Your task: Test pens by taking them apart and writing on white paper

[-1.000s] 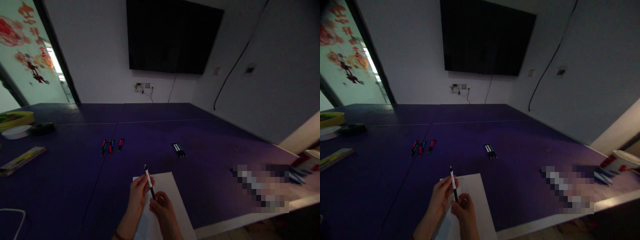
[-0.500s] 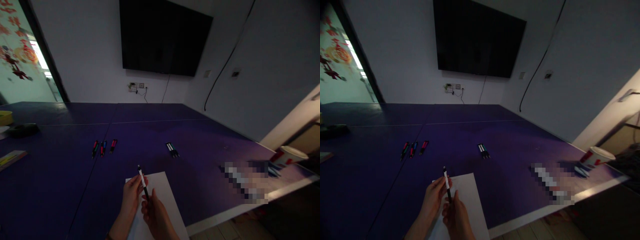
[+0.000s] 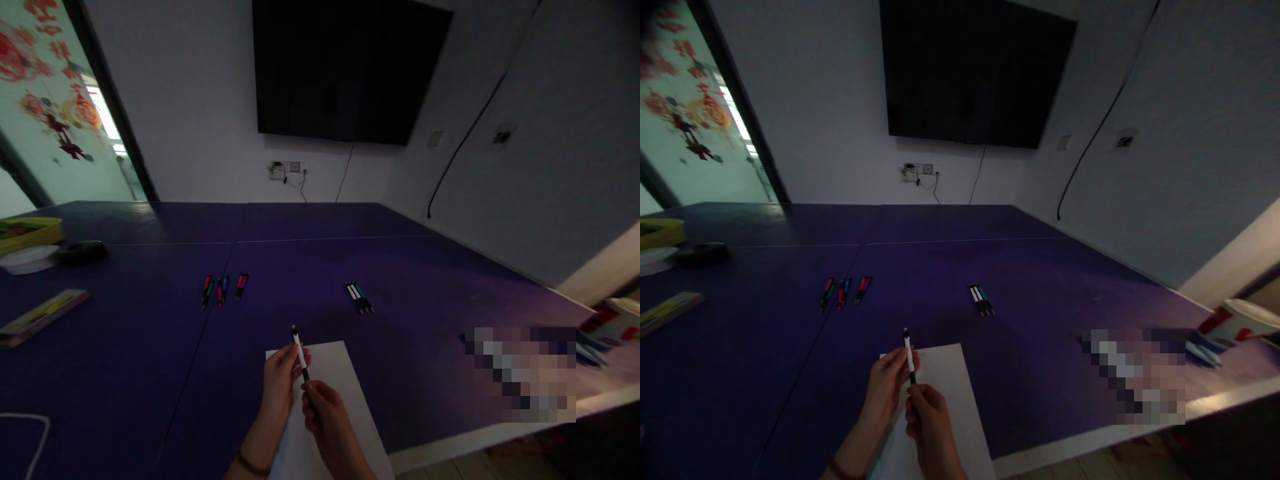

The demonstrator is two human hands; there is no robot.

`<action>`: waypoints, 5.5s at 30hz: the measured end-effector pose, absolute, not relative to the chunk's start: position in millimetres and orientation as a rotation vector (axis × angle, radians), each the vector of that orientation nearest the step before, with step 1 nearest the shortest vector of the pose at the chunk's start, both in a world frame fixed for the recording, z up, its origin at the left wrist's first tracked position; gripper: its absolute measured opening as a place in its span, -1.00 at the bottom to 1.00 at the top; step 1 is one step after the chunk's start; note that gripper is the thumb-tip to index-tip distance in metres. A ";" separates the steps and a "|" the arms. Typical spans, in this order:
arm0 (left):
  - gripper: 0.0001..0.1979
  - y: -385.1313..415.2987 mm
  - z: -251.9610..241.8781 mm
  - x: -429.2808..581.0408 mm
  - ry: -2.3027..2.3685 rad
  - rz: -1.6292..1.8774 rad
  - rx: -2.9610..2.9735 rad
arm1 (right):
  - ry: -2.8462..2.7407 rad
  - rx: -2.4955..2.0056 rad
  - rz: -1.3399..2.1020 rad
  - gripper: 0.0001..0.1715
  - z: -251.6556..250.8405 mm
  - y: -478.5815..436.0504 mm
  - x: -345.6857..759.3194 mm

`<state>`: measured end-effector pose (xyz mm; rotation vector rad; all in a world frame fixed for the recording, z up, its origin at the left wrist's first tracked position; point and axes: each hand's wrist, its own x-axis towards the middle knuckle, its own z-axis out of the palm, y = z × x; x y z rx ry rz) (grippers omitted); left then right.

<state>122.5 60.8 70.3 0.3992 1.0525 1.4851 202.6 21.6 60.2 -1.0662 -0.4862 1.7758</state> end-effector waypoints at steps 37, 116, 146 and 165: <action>-0.68 64.6 61.8 122.0 1.073 1.542 0.364 | -0.664 -1.236 1.620 -0.47 47.3 30.7 201.4; -0.68 63.6 52.5 118.0 1.079 1.511 0.306 | -0.396 -1.021 1.919 -0.42 56.6 24.0 196.2; -0.87 78.9 49.8 110.4 1.031 1.496 0.221 | -0.462 -1.105 1.774 -0.41 45.4 17.8 200.6; -0.90 103.7 58.3 105.8 1.000 1.395 0.330 | -0.436 -1.093 1.748 -0.38 47.1 17.4 211.0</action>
